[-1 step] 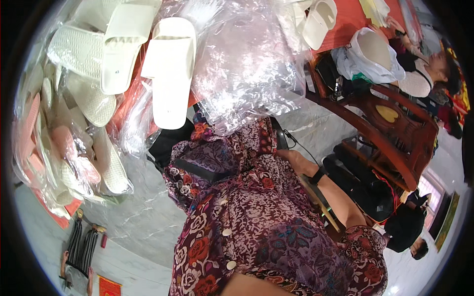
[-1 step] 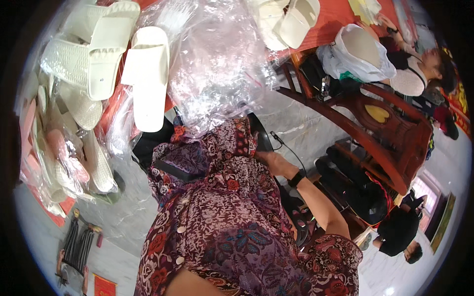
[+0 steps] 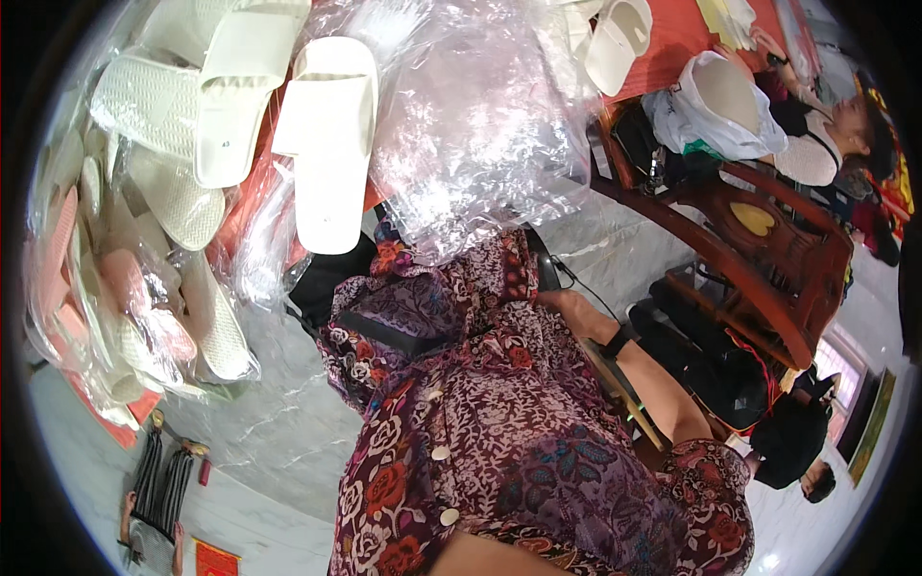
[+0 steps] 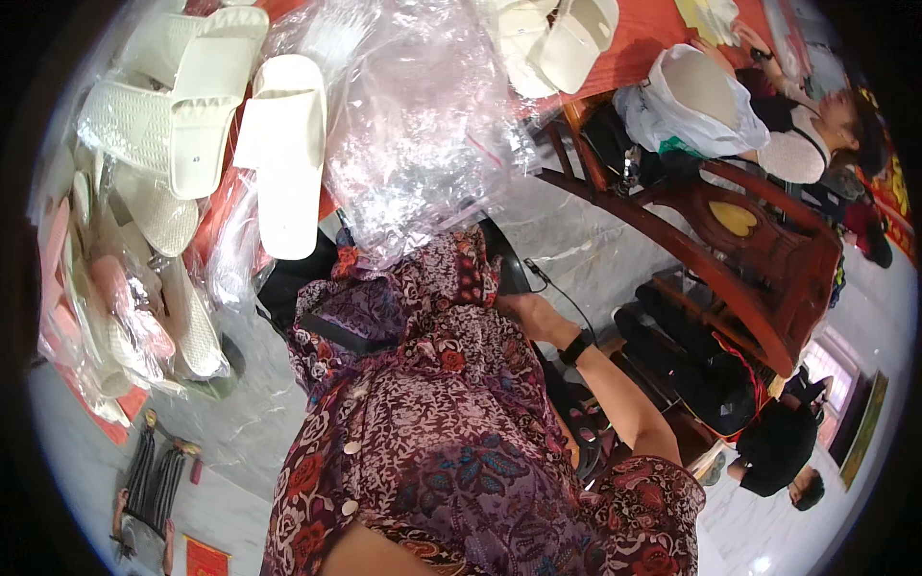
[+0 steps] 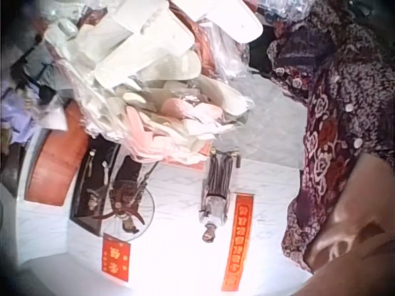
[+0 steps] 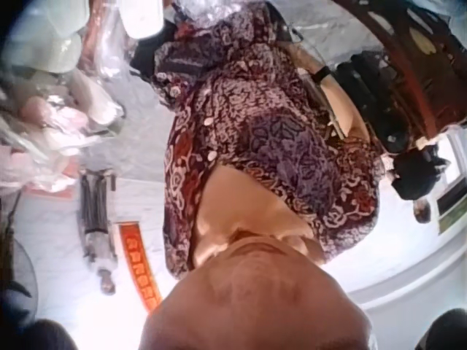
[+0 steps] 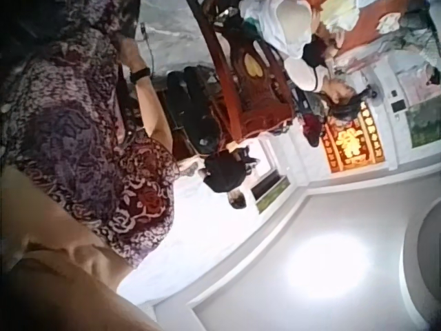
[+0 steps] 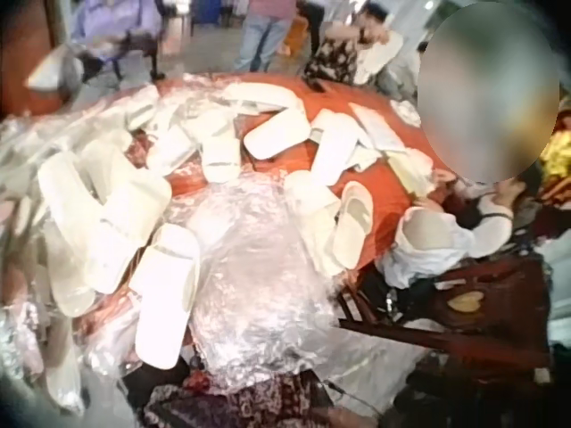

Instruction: The recorder extracts pairs of slippers from a large green bag and places them into individual plastic bags on a table.

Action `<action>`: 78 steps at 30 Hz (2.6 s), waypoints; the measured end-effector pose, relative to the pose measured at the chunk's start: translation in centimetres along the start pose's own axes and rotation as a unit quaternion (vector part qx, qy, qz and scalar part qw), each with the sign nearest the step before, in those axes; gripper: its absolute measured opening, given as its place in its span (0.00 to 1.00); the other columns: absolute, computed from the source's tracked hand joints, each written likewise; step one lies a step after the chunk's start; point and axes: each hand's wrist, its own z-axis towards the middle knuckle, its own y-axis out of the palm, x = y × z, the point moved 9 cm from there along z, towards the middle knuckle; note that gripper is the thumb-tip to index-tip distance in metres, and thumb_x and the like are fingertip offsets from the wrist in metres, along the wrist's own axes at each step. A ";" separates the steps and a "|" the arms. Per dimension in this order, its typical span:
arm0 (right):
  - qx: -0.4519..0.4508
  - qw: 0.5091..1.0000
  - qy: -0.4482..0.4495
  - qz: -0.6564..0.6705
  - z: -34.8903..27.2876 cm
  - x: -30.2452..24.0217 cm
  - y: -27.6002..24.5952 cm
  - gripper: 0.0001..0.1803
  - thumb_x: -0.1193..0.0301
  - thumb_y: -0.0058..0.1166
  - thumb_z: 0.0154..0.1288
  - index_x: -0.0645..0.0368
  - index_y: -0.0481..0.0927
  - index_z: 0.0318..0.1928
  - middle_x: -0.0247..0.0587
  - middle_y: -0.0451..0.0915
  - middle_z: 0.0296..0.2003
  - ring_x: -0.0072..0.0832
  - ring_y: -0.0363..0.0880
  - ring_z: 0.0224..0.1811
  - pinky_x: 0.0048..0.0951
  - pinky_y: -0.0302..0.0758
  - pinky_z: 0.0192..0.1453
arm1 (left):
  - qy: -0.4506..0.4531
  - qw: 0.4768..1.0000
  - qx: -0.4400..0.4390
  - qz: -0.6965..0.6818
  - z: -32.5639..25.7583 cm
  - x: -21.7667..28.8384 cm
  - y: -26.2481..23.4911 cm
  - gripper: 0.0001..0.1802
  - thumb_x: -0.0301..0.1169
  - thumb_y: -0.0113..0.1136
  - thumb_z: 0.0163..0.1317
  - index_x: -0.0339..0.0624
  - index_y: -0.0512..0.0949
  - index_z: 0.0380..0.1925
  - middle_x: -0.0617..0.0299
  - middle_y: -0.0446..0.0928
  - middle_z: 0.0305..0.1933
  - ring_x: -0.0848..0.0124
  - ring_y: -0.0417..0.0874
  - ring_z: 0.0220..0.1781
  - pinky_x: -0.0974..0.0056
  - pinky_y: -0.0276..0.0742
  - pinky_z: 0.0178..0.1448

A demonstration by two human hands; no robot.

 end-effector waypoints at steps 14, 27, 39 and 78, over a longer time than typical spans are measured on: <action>-0.199 0.975 0.094 -0.009 -2.1 -0.8 3.9 0.12 0.84 0.52 0.46 0.66 0.80 0.35 0.56 0.81 0.33 0.53 0.79 0.42 0.40 0.74 0.40 | -0.012 0.998 -0.016 0.059 1.1 1.1 -2.2 0.23 0.29 0.61 0.57 0.37 0.70 0.54 0.60 0.75 0.51 0.71 0.73 0.52 0.65 0.67 0.60; -0.241 0.967 0.005 -0.080 -2.0 9.0 15.0 0.21 0.71 0.51 0.58 0.61 0.74 0.54 0.51 0.77 0.50 0.47 0.74 0.52 0.37 0.70 0.53 | -0.002 0.996 0.039 0.084 -2.0 0.4 -3.3 0.19 0.24 0.60 0.57 0.36 0.73 0.50 0.63 0.76 0.47 0.73 0.74 0.49 0.66 0.68 0.57; -0.113 0.932 0.189 0.288 -3.7 7.8 10.4 0.22 0.69 0.43 0.70 0.61 0.68 0.62 0.40 0.74 0.57 0.31 0.72 0.53 0.29 0.67 0.60 | -0.033 0.931 0.108 0.346 -3.3 4.8 -5.1 0.18 0.30 0.63 0.56 0.38 0.78 0.47 0.55 0.82 0.45 0.68 0.80 0.45 0.64 0.73 0.52; 0.316 0.936 -0.114 -0.105 23.1 -23.7 -13.0 0.47 0.63 0.66 0.52 0.69 0.51 0.63 0.63 0.67 0.49 0.55 0.74 0.48 0.46 0.75 0.46 | 0.289 0.488 0.625 0.536 6.7 39.7 -19.9 0.26 0.33 0.67 0.51 0.35 0.71 0.48 0.43 0.74 0.45 0.44 0.73 0.47 0.48 0.69 0.52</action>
